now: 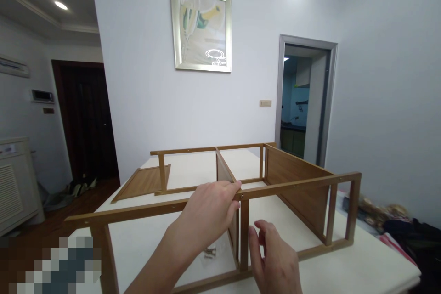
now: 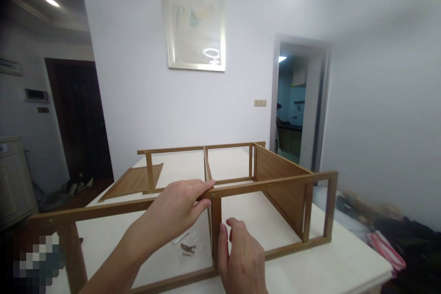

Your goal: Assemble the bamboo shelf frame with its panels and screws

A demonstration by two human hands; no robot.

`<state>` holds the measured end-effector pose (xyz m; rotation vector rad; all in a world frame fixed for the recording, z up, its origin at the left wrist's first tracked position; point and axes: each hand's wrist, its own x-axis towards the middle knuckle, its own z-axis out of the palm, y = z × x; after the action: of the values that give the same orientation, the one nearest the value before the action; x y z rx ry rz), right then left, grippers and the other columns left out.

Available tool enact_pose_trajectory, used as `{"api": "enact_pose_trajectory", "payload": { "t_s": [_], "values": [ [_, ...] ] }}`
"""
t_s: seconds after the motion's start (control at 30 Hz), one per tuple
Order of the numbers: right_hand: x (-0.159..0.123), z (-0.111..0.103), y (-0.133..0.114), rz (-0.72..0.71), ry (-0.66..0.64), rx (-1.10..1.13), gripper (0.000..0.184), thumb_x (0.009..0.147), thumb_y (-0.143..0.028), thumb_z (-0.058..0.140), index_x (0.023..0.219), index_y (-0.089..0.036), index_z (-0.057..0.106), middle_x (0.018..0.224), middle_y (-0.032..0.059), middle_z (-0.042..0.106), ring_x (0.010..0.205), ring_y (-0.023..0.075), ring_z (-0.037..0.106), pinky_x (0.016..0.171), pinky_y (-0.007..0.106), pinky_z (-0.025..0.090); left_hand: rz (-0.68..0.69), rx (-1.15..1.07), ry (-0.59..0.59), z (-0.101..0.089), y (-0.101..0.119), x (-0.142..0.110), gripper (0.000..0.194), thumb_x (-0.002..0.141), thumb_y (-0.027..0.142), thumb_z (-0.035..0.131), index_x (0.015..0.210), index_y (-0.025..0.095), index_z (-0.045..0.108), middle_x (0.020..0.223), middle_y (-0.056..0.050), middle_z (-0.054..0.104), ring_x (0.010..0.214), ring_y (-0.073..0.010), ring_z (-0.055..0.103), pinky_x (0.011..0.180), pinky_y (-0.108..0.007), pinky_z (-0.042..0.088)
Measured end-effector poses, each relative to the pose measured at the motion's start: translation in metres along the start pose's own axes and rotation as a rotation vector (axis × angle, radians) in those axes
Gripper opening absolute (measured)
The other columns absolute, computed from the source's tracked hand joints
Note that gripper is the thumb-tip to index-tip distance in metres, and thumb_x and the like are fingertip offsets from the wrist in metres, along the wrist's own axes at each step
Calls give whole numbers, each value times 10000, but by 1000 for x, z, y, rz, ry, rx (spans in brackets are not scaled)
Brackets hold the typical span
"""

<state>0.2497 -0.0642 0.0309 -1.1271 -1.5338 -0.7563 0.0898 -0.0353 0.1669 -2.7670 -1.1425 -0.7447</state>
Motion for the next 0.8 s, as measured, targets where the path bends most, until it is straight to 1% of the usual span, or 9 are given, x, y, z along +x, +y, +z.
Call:
{"api": "enact_pose_trajectory", "payload": {
  "t_s": [0.1, 0.17, 0.33, 0.43, 0.53, 0.57, 0.63, 0.67, 0.8],
  "values": [
    [-38, 5, 9, 16, -75, -26, 129, 982, -210, 420, 959, -162, 538, 681, 16, 589, 574, 130, 577, 527, 233, 407, 7, 47, 25, 3, 1, -1, 275, 906, 223, 512, 1152, 220, 634, 909, -35, 714, 829, -219, 671, 743, -351, 522],
    [-54, 7, 12, 12, -133, -43, 116, 975, -196, 420, 952, -178, 533, 697, 21, 588, 609, 143, 577, 557, 247, 418, 16, 77, 50, 6, 2, -2, 312, 905, 212, 517, 1201, 210, 614, 912, -34, 714, 814, -213, 673, 735, -355, 535],
    [-68, 5, 15, 5, -258, -52, 100, 951, -178, 434, 910, -208, 520, 757, 39, 584, 687, 191, 542, 649, 318, 409, 65, 167, 162, 13, 1, -3, 344, 894, 185, 550, 1235, 169, 587, 933, -49, 721, 833, -210, 676, 744, -372, 560],
    [-71, 4, 15, 1, -312, -45, 140, 939, -146, 423, 851, -219, 504, 740, 33, 565, 676, 200, 509, 645, 334, 370, 165, 221, 340, 15, 1, -12, 361, 864, 143, 599, 1224, 138, 583, 1001, -86, 717, 900, -221, 665, 809, -403, 554],
    [-75, 4, 16, 21, -366, -19, 167, 923, -114, 418, 825, -222, 499, 746, 36, 561, 692, 207, 498, 654, 341, 345, 269, 182, 620, 22, 3, -34, 385, 796, 61, 668, 1168, 145, 618, 1063, -99, 705, 985, -226, 647, 865, -399, 537],
    [-75, 4, 16, 31, -378, -10, 169, 917, -107, 418, 825, -221, 503, 752, 39, 564, 702, 210, 498, 660, 343, 340, 262, 141, 725, 26, 3, -44, 392, 766, 30, 688, 1134, 155, 638, 1047, -90, 708, 982, -222, 648, 863, -390, 537],
    [-77, 4, 17, 50, -401, 6, 171, 906, -99, 422, 823, -221, 511, 762, 44, 572, 718, 215, 500, 670, 348, 333, 206, 51, 805, 42, 1, -63, 364, 729, -28, 694, 1042, 158, 669, 959, -70, 715, 914, -201, 660, 800, -345, 551],
    [-77, 4, 18, 57, -415, 14, 169, 899, -97, 429, 825, -221, 517, 766, 45, 578, 725, 218, 503, 675, 349, 330, 186, 15, 804, 53, -2, -73, 338, 736, -39, 678, 1014, 154, 673, 928, -67, 714, 885, -189, 662, 768, -322, 552],
    [-84, 9, 24, 61, -462, 46, 161, 863, -93, 458, 852, -226, 549, 780, 41, 608, 745, 227, 529, 698, 360, 334, 81, -85, 645, 105, -23, -99, 283, 793, -23, 607, 1001, 165, 646, 877, -60, 710, 840, -167, 667, 750, -284, 555]
  ]
}}
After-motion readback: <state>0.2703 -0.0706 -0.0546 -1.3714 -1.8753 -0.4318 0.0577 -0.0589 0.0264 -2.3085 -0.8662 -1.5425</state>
